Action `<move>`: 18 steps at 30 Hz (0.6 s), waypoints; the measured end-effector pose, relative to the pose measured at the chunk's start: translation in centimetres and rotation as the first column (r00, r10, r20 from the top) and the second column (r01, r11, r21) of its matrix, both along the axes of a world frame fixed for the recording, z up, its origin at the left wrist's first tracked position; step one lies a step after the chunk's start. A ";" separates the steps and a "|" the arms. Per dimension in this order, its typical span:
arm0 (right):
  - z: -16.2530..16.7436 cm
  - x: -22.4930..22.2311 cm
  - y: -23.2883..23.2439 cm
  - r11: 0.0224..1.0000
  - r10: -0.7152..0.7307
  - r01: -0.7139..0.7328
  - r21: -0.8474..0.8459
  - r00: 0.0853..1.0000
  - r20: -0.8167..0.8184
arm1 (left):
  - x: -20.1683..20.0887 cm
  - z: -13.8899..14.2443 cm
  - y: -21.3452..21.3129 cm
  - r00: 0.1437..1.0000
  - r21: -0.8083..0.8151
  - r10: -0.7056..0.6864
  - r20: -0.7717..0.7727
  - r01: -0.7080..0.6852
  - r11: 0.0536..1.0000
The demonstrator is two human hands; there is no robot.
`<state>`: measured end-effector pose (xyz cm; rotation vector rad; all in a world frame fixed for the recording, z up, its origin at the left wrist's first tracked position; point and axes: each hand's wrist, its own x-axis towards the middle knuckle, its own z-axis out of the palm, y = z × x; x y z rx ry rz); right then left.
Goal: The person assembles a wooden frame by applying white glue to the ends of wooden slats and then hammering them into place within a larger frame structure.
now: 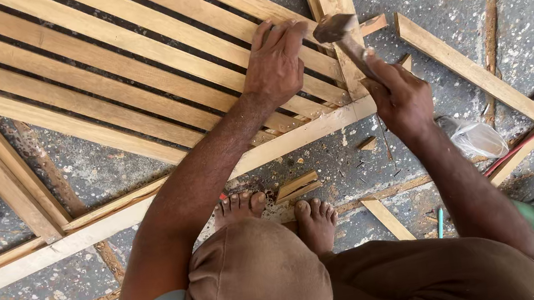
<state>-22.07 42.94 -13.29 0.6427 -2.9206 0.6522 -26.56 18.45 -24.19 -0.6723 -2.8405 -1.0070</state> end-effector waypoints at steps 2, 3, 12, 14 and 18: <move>0.5 0.2 -0.3 0.987 -0.013 0.004 -0.158 0.998 -0.058 | 0.0 0.1 -0.1 1.000 0.004 0.005 -0.015 -0.005 1.000; 0.8 0.4 -0.4 0.973 -0.025 0.006 -0.229 0.997 -0.080 | 0.1 0.2 -0.1 1.000 0.017 0.013 -0.026 -0.012 1.000; -0.2 1.0 -0.6 0.972 -0.111 0.130 -0.198 0.988 0.104 | 0.1 -0.2 0.1 1.000 0.035 0.013 0.007 -0.013 0.999; -0.2 1.0 -0.5 0.945 -0.087 0.088 -0.314 0.996 0.018 | 0.1 -0.1 0.2 1.000 0.035 0.011 0.000 -0.011 0.999; -0.3 0.7 0.0 0.994 -0.071 0.065 0.089 0.996 0.057 | 0.1 0.1 0.2 0.999 0.051 0.015 -0.031 -0.014 0.999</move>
